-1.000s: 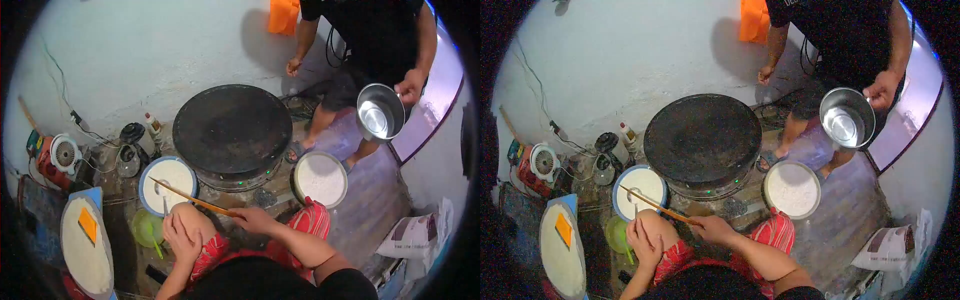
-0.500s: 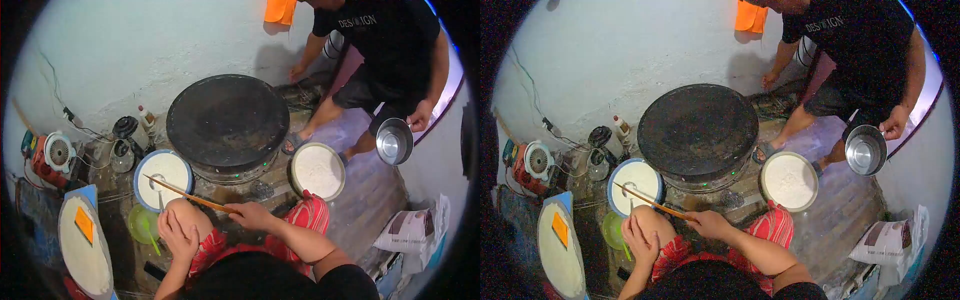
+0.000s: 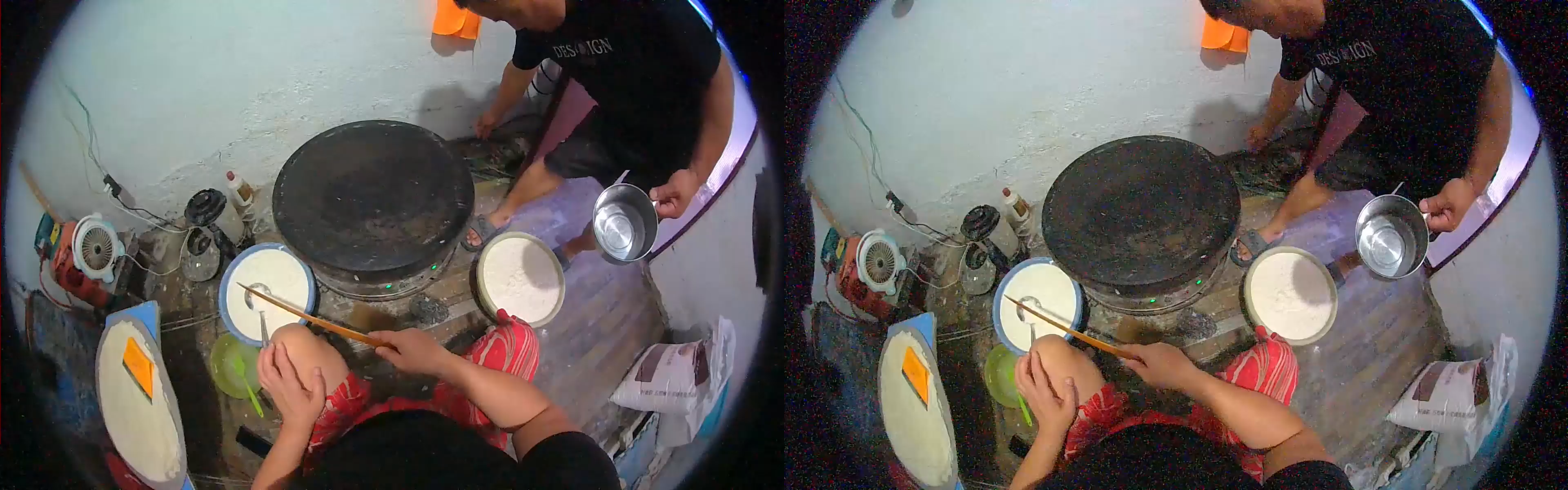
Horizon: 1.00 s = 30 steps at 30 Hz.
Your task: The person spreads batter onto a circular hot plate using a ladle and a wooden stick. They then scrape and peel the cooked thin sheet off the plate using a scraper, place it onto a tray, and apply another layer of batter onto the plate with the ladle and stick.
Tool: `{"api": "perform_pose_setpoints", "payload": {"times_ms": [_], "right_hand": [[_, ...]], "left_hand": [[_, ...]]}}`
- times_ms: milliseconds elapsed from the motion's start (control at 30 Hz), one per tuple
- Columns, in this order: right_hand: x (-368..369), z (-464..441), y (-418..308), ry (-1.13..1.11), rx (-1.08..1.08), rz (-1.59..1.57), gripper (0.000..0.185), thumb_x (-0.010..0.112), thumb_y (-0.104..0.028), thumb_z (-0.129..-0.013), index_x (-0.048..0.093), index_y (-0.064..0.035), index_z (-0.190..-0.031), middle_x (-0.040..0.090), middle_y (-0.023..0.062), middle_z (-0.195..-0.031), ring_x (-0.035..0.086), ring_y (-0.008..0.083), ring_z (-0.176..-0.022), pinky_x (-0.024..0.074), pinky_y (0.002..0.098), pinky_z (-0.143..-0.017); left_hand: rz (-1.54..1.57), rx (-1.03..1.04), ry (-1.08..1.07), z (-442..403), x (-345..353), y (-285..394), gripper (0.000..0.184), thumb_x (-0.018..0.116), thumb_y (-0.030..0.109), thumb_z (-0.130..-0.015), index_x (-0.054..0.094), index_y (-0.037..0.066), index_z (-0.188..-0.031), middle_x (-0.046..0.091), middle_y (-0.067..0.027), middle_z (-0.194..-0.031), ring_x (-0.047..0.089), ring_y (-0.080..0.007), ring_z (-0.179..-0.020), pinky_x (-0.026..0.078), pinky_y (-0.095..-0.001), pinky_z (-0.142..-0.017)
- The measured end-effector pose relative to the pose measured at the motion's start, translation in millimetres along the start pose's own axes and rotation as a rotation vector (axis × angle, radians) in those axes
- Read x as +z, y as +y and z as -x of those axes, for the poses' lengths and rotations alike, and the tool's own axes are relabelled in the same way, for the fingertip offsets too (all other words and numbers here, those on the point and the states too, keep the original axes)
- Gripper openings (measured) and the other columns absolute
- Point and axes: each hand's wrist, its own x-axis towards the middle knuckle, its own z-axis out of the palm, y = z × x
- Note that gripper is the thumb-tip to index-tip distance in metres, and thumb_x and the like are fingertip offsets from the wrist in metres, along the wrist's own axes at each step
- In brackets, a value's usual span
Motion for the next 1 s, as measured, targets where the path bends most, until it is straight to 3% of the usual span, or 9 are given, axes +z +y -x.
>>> {"api": "perform_pose_setpoints", "payload": {"times_ms": [133,200,333,400,1000], "right_hand": [[0.0,1.1,-0.6,0.016,0.005,0.015,0.032,0.05,-0.03,-0.082,0.053,-0.015,-0.111,0.06,0.0165,-0.083,0.057,0.0356,-0.077,0.0444,0.0442,-0.066],[1.3,0.2,2.7,-0.032,0.025,0.031,0.036,0.051,-0.027,-0.082,0.051,-0.012,-0.114,0.061,0.0155,-0.085,0.058,0.0322,-0.078,0.0454,0.0382,-0.067],[-3.3,-0.2,-2.7,-0.053,0.041,0.084,0.036,0.052,-0.027,-0.081,0.051,-0.012,-0.114,0.061,0.0154,-0.084,0.058,0.0323,-0.077,0.0453,0.0387,-0.066],[-5.4,2.0,-6.1,-0.018,0.023,0.005,0.032,0.049,-0.03,-0.083,0.053,-0.014,-0.109,0.06,0.0174,-0.082,0.057,0.0361,-0.076,0.0441,0.044,-0.065],[-2.5,4.0,-3.3,0.021,0.019,0.011,0.03,0.049,-0.03,-0.083,0.053,-0.0172,-0.109,0.06,0.0151,-0.082,0.057,0.0339,-0.077,0.045,0.0419,-0.065]], "left_hand": [[-0.017,0.008,-0.004,-0.5,-0.6,1.0,0.065,0.055,0.027,-0.072,0.032,-0.003,-0.125,0.031,-0.0233,-0.124,0.029,-0.0409,-0.114,0.022,-0.0494,-0.095],[-0.008,-0.019,-0.021,-0.1,-1.1,2.2,0.065,0.055,0.027,-0.072,0.032,-0.003,-0.125,0.031,-0.0233,-0.125,0.028,-0.0411,-0.115,0.021,-0.0494,-0.095],[0.019,-0.014,-0.001,-2.1,-0.6,3.1,0.064,0.055,0.027,-0.073,0.032,-0.003,-0.126,0.03,-0.0233,-0.125,0.028,-0.0409,-0.115,0.021,-0.0497,-0.095],[-0.003,-0.012,-0.004,-0.8,-1.2,3.0,0.065,0.055,0.027,-0.073,0.032,-0.002,-0.126,0.031,-0.0232,-0.124,0.029,-0.0408,-0.114,0.021,-0.0494,-0.095],[0.018,-0.026,-0.013,-0.6,-1.8,3.9,0.065,0.057,0.026,-0.072,0.033,-0.003,-0.125,0.031,-0.0227,-0.125,0.028,-0.04,-0.116,0.021,-0.0488,-0.096]]}}
